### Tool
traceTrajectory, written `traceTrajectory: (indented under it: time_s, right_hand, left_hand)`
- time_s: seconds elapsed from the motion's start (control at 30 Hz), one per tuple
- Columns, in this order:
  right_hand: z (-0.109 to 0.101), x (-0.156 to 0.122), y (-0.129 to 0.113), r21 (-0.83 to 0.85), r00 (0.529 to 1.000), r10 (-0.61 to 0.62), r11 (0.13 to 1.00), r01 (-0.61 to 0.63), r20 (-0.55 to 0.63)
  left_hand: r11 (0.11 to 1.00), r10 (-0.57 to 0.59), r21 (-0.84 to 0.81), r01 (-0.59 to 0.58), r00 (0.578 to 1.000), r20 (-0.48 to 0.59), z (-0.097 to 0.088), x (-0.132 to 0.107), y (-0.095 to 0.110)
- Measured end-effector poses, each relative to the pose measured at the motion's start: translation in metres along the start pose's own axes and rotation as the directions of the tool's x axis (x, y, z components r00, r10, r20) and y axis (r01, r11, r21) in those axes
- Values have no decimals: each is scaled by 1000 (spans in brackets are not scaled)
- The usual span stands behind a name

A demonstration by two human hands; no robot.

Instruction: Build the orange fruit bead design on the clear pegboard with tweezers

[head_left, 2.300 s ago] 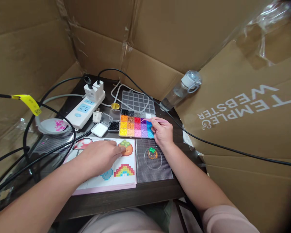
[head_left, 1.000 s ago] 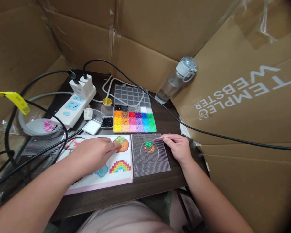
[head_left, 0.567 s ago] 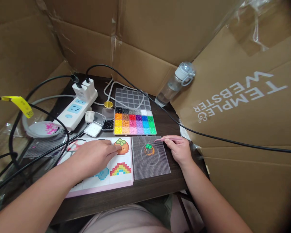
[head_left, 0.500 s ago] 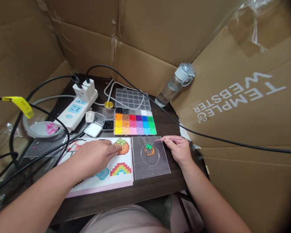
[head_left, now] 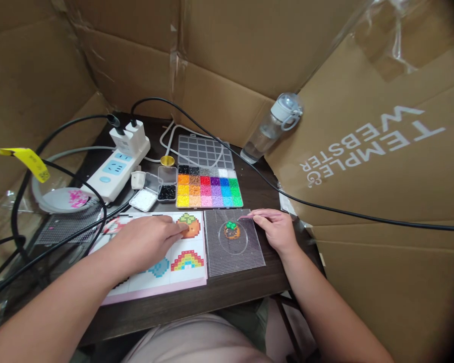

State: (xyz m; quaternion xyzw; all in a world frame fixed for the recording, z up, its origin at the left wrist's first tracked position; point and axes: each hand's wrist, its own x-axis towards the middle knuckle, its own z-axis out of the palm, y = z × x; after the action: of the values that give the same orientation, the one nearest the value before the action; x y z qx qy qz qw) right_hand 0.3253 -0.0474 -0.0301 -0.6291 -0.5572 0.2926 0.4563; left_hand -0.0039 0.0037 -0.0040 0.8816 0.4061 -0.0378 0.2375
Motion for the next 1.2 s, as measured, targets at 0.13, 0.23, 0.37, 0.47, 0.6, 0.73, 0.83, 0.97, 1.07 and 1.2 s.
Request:
traceTrajectory:
  time_s: [0.13, 0.23, 0.37, 0.47, 0.6, 0.73, 0.83, 0.97, 1.07, 1.2]
  right_hand:
    - [1, 0, -4, 25, 1000, 10, 1000, -10, -1]
    - [2, 1, -4, 59, 1000, 5, 998, -5, 3]
    - [1, 1, -2, 70, 999, 1, 998, -5, 53]
    - [0, 2, 0, 79, 999, -18, 997, 14, 46]
    - [-1, 2, 1, 109, 999, -7, 994, 3, 44]
    - [0, 3, -2, 122, 997, -15, 993, 6, 70]
    - [0, 3, -3, 136, 997, -19, 991, 9, 75]
    - [-2, 3, -3, 179, 998, 6, 984, -18, 66]
    - [-1, 6, -3, 216, 999, 22, 976, -32, 48]
    - [12, 22, -12, 296, 999, 20, 955, -8, -38]
  left_hand:
    - [998, -25, -58, 23, 999, -39, 3, 0, -2]
    - [999, -34, -37, 33, 999, -41, 4, 0, -2]
    - [999, -46, -6, 46, 998, -36, 4, 2, -1]
    - [998, -52, 16, 52, 998, -23, 4, 3, 0]
    - [996, -68, 64, 67, 998, 7, 2, 5, 1]
    - [995, -68, 68, 67, 998, 14, 1, 4, 1]
    - [996, -64, 58, 64, 998, 8, 3, 4, -1]
    - [996, -70, 57, 70, 998, -9, 5, 4, -3]
    - [996, -65, 64, 66, 998, -14, 5, 4, -2]
    - [997, -59, 47, 59, 998, 1, 2, 3, 2]
